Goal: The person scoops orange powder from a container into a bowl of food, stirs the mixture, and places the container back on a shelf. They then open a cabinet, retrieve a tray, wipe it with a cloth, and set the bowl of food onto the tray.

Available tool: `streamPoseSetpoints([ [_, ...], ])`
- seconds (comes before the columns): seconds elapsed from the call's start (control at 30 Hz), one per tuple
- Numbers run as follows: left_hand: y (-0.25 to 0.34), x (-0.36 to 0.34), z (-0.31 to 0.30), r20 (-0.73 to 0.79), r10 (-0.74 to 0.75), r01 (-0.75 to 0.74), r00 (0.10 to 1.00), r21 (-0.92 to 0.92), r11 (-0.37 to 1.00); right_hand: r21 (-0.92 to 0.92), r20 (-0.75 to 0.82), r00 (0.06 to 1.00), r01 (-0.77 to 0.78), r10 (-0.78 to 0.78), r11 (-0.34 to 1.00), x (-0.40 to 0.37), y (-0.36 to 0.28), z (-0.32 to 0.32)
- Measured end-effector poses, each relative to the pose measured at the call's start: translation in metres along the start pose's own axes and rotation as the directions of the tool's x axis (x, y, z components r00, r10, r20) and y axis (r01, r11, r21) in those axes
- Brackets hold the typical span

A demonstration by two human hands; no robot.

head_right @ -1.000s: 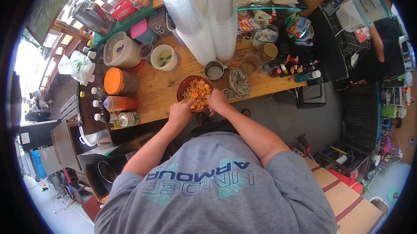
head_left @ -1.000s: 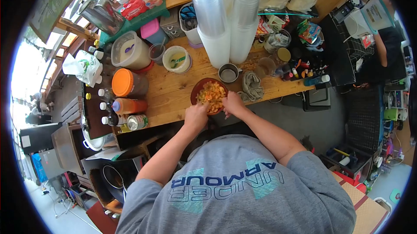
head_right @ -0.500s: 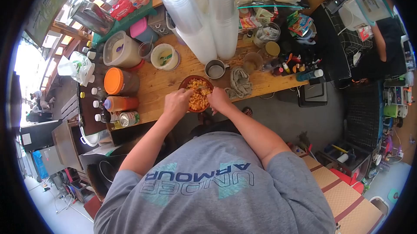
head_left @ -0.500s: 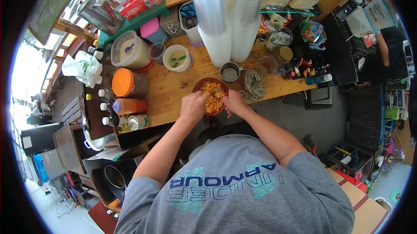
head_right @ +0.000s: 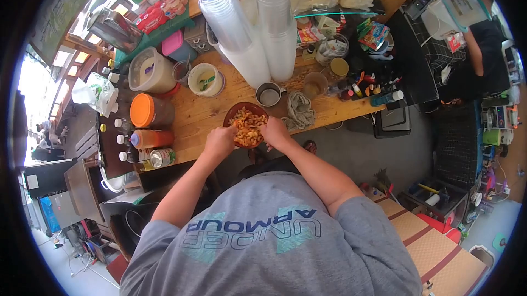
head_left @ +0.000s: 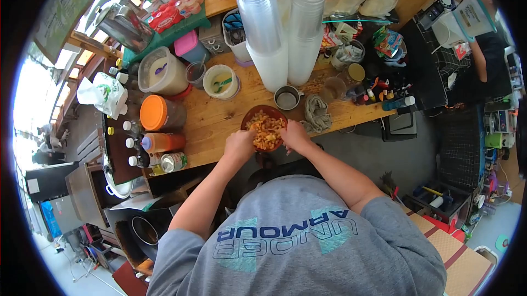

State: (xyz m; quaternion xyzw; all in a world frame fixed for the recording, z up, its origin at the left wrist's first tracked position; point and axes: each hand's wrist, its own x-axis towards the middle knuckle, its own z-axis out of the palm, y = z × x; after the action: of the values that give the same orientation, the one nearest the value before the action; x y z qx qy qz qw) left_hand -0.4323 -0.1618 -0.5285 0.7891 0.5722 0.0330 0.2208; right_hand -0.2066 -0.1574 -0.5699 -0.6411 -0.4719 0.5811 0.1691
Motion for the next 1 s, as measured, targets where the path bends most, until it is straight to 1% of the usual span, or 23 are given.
streamPoseSetpoints([
  [0.03, 0.004, -0.008, -0.015, -0.001, -0.07, 0.07, 0.998, -0.039, 0.997, 0.002, 0.0, 1.0, 0.002, -0.002, 1.0, 0.001, 0.001, 0.001],
  [0.07, 0.004, -0.017, -0.02, 0.003, -0.069, 0.069, 0.998, -0.036, 0.997, 0.006, -0.003, 1.0, 0.004, -0.004, 1.0, 0.002, 0.001, 0.001],
  [0.1, 0.005, -0.025, -0.024, 0.045, -0.092, 0.092, 0.995, 0.011, 0.996, 0.011, -0.005, 1.0, 0.0, 0.0, 1.0, 0.004, 0.004, 0.002],
  [0.13, 0.005, -0.029, -0.025, 0.084, -0.118, 0.114, 0.989, 0.058, 0.992, -0.001, 0.029, 0.999, -0.014, 0.014, 1.0, 0.007, 0.005, 0.001],
  [0.17, 0.002, -0.028, -0.016, 0.084, -0.119, 0.114, 0.989, 0.057, 0.992, -0.017, 0.065, 0.998, -0.024, 0.025, 1.0, 0.009, 0.007, 0.001],
  [0.23, -0.001, -0.017, 0.003, 0.012, -0.044, 0.042, 0.999, 0.126, 0.991, -0.007, 0.044, 0.999, -0.021, 0.021, 1.0, 0.004, -0.001, 0.0],
  [0.27, -0.002, -0.012, 0.005, 0.013, -0.041, 0.039, 0.999, 0.125, 0.991, 0.007, 0.022, 0.999, -0.026, 0.025, 1.0, 0.0, -0.005, -0.001],
  [0.3, 0.002, -0.005, -0.001, -0.02, -0.058, 0.06, 0.998, 0.099, 0.993, 0.004, 0.018, 0.999, -0.03, 0.03, 1.0, -0.001, -0.003, -0.001],
  [0.33, 0.009, -0.002, -0.008, -0.056, -0.079, 0.083, 0.995, 0.071, 0.994, -0.007, 0.038, 0.999, -0.016, 0.016, 1.0, 0.001, -0.002, -0.002],
  [0.37, 0.014, -0.008, -0.018, -0.058, -0.081, 0.085, 0.995, 0.065, 0.994, -0.017, 0.061, 0.998, 0.001, 0.0, 1.0, 0.003, -0.001, -0.003],
  [0.43, 0.02, -0.028, -0.039, 0.108, -0.11, 0.106, 0.988, 0.044, 0.993, -0.025, 0.055, 0.998, -0.01, 0.011, 1.0, 0.006, -0.001, -0.005],
  [0.47, 0.013, -0.032, -0.029, 0.115, -0.118, 0.112, 0.986, 0.05, 0.992, -0.03, 0.05, 0.999, -0.021, 0.023, 0.999, 0.004, 0.0, -0.001],
  [0.5, 0.002, -0.034, -0.012, 0.089, -0.094, 0.084, 0.992, 0.105, 0.991, -0.026, 0.059, 0.998, -0.019, 0.021, 0.999, 0.002, -0.002, 0.003],
  [0.53, 0.0, -0.031, -0.009, 0.06, -0.061, 0.051, 0.996, 0.161, 0.986, -0.054, 0.035, 0.999, -0.008, 0.01, 0.999, 0.002, -0.005, 0.004],
  [0.57, -0.004, -0.023, -0.008, 0.029, -0.059, 0.054, 0.998, 0.168, 0.984, -0.08, 0.002, 1.0, -0.002, 0.002, 0.997, 0.002, -0.007, 0.002],
  [0.6, -0.003, -0.012, -0.011, 0.035, -0.048, 0.041, 0.998, 0.167, 0.985, -0.075, -0.008, 1.0, -0.01, 0.009, 0.997, 0.002, -0.007, 0.003],
  [0.67, 0.005, 0.002, -0.011, -0.079, -0.06, 0.071, 0.995, 0.143, 0.987, -0.029, 0.049, 0.998, 0.05, -0.048, 0.998, -0.001, -0.003, 0.002],
  [0.8, 0.01, -0.017, -0.002, -0.052, 0.008, 0.001, 0.999, 0.165, 0.986, -0.03, 0.035, 0.998, 0.056, -0.055, 0.998, 0.005, 0.0, 0.004],
  [0.83, 0.009, -0.018, -0.007, 0.024, -0.028, 0.023, 0.999, 0.184, 0.983, -0.027, 0.023, 0.999, 0.05, -0.049, 0.998, 0.005, 0.001, 0.004],
  [0.87, 0.008, -0.016, -0.01, 0.031, -0.029, 0.022, 0.999, 0.186, 0.982, -0.023, 0.011, 0.999, 0.037, -0.037, 0.999, 0.003, 0.005, 0.006],
  [0.93, 0.002, -0.003, -0.014, -0.132, -0.037, 0.047, 0.991, 0.07, 0.996, -0.019, 0.015, 1.0, 0.014, -0.014, 1.0, 0.001, 0.004, 0.007],
  [0.97, -0.005, 0.005, -0.003, -0.189, -0.019, 0.04, 0.982, 0.103, 0.994, -0.024, 0.016, 1.0, 0.002, -0.001, 1.0, 0.0, 0.001, 0.006],
  [1.0, -0.01, 0.003, 0.009, -0.191, -0.018, 0.038, 0.981, 0.103, 0.994, -0.024, 0.014, 1.0, 0.004, -0.003, 1.0, -0.001, 0.001, 0.008],
])
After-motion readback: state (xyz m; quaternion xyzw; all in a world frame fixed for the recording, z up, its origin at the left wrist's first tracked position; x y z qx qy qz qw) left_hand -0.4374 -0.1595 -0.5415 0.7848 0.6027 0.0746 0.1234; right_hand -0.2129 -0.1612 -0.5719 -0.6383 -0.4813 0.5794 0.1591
